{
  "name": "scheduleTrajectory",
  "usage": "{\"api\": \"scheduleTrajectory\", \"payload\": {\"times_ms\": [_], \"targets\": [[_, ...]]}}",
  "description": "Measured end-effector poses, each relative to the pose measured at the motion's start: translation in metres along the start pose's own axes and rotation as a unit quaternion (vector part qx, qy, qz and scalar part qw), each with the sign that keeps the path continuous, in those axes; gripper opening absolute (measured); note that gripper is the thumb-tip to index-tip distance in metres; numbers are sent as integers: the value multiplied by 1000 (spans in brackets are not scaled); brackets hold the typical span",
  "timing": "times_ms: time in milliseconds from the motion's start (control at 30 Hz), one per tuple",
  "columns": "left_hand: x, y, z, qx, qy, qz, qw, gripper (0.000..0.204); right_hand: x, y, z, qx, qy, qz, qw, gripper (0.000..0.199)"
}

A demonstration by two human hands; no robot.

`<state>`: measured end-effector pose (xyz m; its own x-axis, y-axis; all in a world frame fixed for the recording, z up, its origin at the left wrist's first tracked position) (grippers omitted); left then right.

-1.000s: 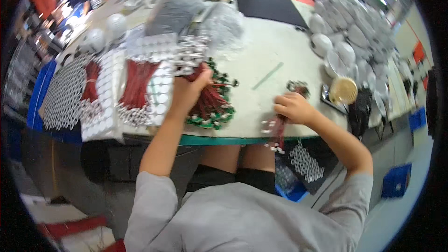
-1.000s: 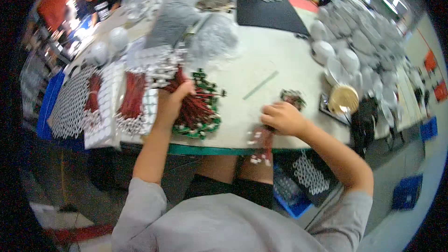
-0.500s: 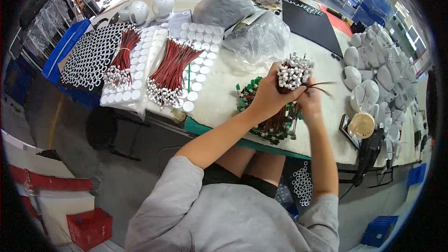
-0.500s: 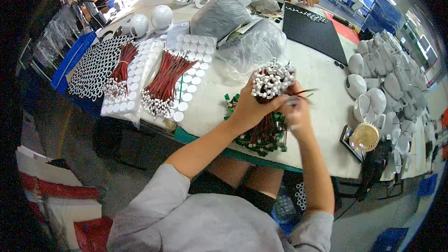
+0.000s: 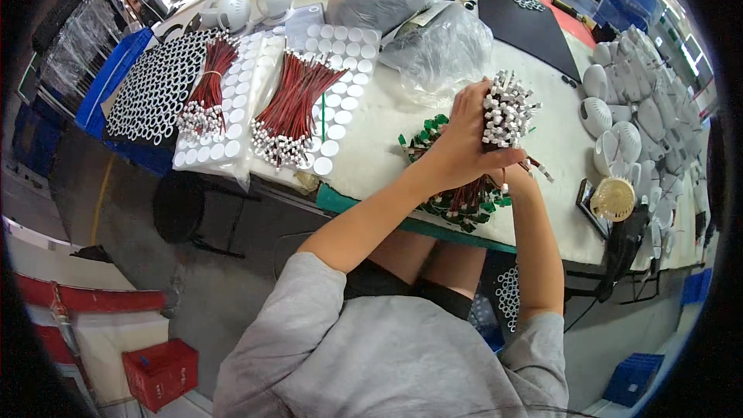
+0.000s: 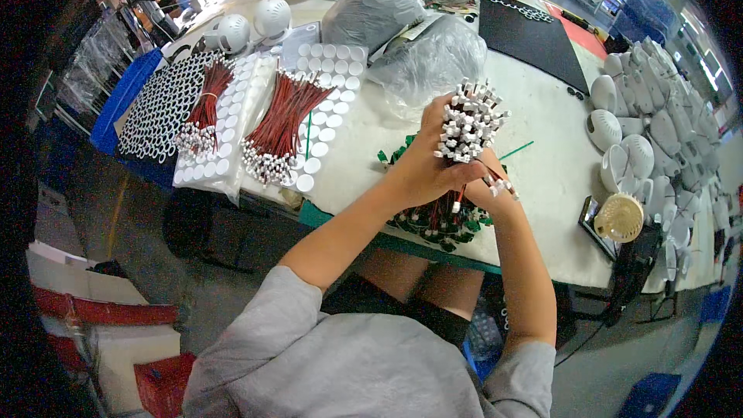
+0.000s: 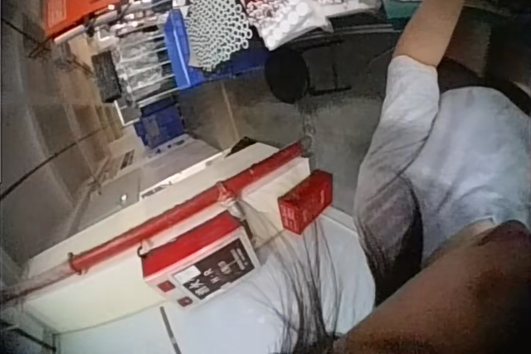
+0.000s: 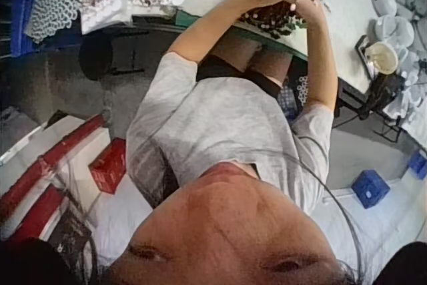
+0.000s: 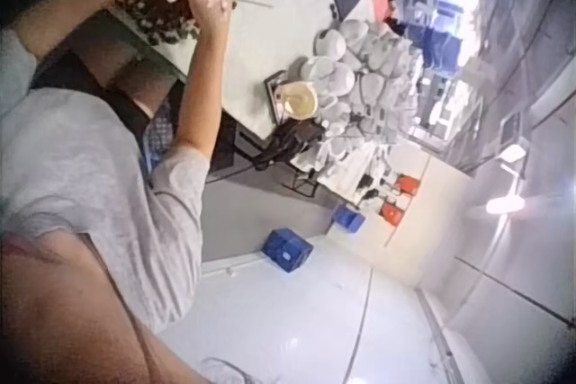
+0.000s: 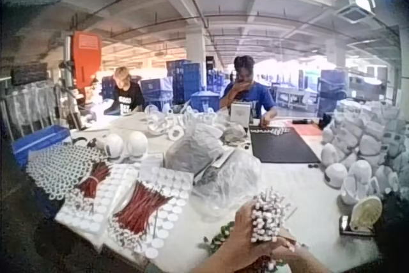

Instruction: Assembling and bundling LED circuit boards with wires at a factory workbench.

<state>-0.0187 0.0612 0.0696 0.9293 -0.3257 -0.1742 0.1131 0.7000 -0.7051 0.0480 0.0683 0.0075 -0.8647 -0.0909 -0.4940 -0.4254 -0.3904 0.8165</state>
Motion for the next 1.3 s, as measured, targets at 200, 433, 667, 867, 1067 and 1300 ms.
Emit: {"api": "scheduleTrajectory", "payload": {"times_ms": [200, 433, 667, 867, 1067, 1300], "targets": [[-16, -20, 15, -24, 90, 257, 962, 72, -25, 36, 4, -53, -131, 56, 988, 21], [37, -107, 20, 196, 156, 363, 898, 62, -39, 31, -7, 40, -141, 22, 989, 29], [12, -142, 54, 330, 36, 298, 895, 40, -49, 25, -14, -50, -228, 14, 972, 31], [43, -67, 66, 184, 203, 253, 928, 23, -41, 49, 8, -25, -169, 30, 985, 39], [74, -91, 7, 144, 249, 431, 855, 26, -88, 66, -1, 25, -162, 32, 986, 15], [67, -64, -38, 47, 350, 465, 812, 29, -68, 41, -10, 15, -204, 73, 976, 12]]}}
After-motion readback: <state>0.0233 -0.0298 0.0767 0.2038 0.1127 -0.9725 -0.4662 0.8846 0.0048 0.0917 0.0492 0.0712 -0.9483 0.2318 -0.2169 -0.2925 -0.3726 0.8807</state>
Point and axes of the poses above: each hand's wrist, its own z-axis towards the middle knuckle, its own x-axis out of the palm, y = z × x, the point moved 10 cm from there along z, towards the middle knuckle, and after that the axes turned 4 degrees about -z, right-handed, at the moved point
